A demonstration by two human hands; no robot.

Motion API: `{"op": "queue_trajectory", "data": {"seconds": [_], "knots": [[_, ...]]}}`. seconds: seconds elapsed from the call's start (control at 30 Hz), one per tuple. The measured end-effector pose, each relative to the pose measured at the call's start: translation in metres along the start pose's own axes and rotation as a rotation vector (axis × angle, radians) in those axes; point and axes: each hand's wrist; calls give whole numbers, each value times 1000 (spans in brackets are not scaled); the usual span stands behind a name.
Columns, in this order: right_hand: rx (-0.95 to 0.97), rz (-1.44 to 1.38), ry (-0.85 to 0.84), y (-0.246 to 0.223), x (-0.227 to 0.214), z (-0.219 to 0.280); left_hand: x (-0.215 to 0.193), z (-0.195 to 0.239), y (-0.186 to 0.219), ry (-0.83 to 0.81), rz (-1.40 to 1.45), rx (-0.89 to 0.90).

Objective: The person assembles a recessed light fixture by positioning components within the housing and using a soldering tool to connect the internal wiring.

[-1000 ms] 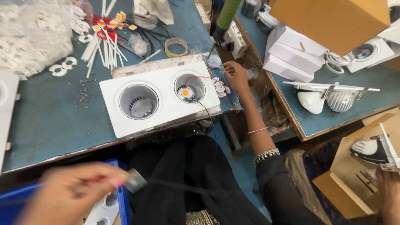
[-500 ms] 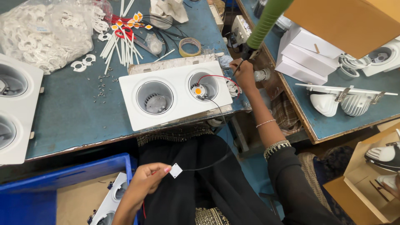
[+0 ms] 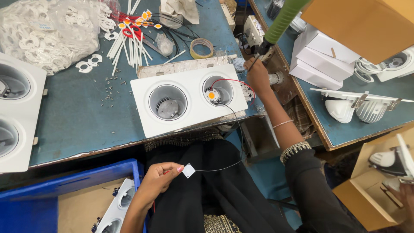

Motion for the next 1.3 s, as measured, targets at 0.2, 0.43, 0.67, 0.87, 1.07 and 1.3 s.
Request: {"op": "queue_trajectory", "data": {"seconds": [0.2,0.43,0.67,0.87,1.07,1.3], "knots": [[86,-99,-42,17,9,-10,-3,-4,-6,-7,12,3],[233,-233,30,46,18,-1,-10,-8,-20,-20,33,-11],[884,-703,35,82,29,8,-15,-8,-17,-2,35,-29],[908,-693,46,82,29,7,-5,-12,-12,-28,31,-22],[890,-651,55,76,28,1,2,-14,-9,-28,20,-28],[612,-407,-1,70,28,0,4,-20,-8,-39,3,-19]]}}
Point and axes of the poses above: each hand's wrist, its own z-axis away from the middle knuckle, its own x-axis out of the palm, y = z × x, and after that the axes turned 9 degrees about y, right-handed
